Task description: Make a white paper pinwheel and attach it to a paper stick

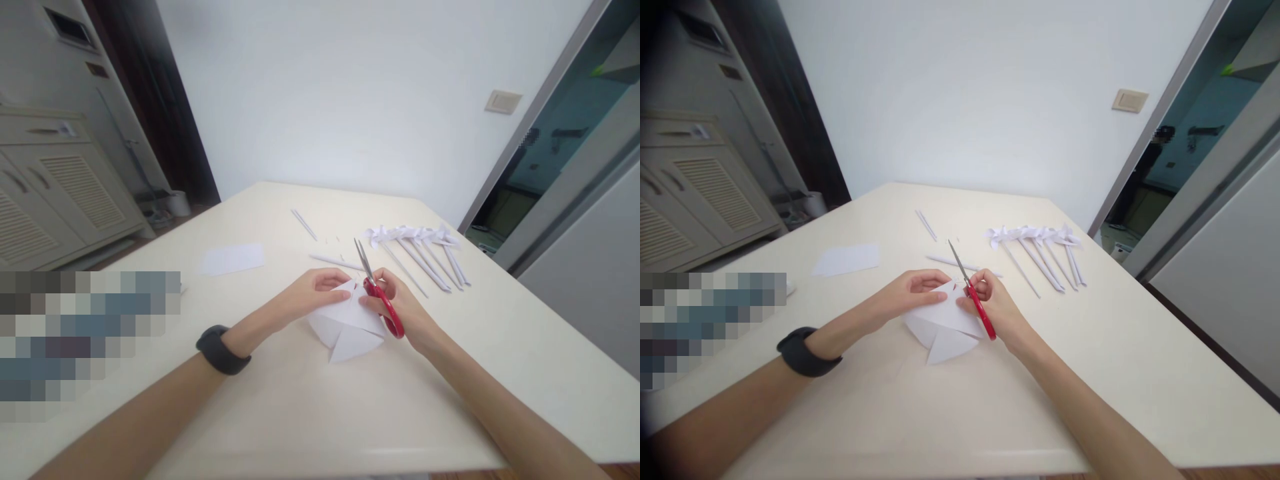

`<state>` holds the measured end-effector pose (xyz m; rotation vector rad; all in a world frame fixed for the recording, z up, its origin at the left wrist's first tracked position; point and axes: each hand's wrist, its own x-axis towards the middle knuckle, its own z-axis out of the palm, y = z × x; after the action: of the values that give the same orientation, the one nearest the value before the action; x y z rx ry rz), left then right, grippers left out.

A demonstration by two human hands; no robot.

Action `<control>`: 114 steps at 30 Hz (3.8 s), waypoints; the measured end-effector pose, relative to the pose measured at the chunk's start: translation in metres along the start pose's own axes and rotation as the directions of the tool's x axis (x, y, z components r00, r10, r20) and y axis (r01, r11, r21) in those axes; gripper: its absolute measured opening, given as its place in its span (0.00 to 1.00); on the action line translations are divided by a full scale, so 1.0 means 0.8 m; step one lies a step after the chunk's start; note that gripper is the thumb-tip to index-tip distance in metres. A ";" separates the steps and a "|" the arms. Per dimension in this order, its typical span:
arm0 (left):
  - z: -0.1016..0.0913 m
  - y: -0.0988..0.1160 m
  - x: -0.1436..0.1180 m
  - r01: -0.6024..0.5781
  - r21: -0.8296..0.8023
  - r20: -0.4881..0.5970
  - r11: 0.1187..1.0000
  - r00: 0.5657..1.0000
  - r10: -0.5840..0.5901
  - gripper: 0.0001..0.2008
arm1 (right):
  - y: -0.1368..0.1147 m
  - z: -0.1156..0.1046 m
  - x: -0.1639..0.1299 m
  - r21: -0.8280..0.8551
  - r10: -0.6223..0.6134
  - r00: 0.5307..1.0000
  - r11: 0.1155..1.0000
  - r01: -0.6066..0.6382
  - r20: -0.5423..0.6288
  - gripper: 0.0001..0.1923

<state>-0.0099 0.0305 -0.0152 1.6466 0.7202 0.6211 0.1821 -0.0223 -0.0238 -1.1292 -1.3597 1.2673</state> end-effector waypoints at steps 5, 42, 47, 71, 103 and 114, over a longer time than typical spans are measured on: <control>0.006 -0.002 -0.001 0.029 -0.032 -0.015 0.999 0.999 -0.030 0.16 | -0.002 0.004 -0.003 -0.009 -0.008 0.998 1.000 0.009 0.055 0.13; 0.018 0.011 -0.012 -0.015 -0.349 0.019 0.937 1.000 0.023 0.04 | 0.000 -0.008 -0.003 0.094 0.087 0.968 0.989 -0.112 0.235 0.13; 0.020 0.010 -0.011 -0.027 -0.367 0.022 0.930 0.999 0.037 0.04 | 0.000 -0.006 -0.004 0.110 0.075 0.968 0.988 -0.104 0.240 0.13; 0.012 0.016 -0.010 -0.151 0.095 -0.314 0.984 0.933 0.174 0.08 | -0.017 -0.031 0.002 -0.572 -0.326 0.937 0.795 0.201 -0.124 0.15; 0.030 0.010 -0.008 -0.142 -0.037 -0.409 0.989 0.905 0.115 0.07 | 0.000 -0.020 0.001 -0.938 -0.497 0.867 0.313 0.152 -0.025 0.11; 0.028 0.007 -0.008 -0.193 -0.055 -0.399 0.980 0.904 0.156 0.06 | -0.002 -0.019 -0.001 -0.934 -0.509 0.859 0.329 0.139 -0.051 0.12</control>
<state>0.0030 0.0104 -0.0135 1.5245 0.8214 1.1219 0.1970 -0.0207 -0.0219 -1.5609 -1.9328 -0.1627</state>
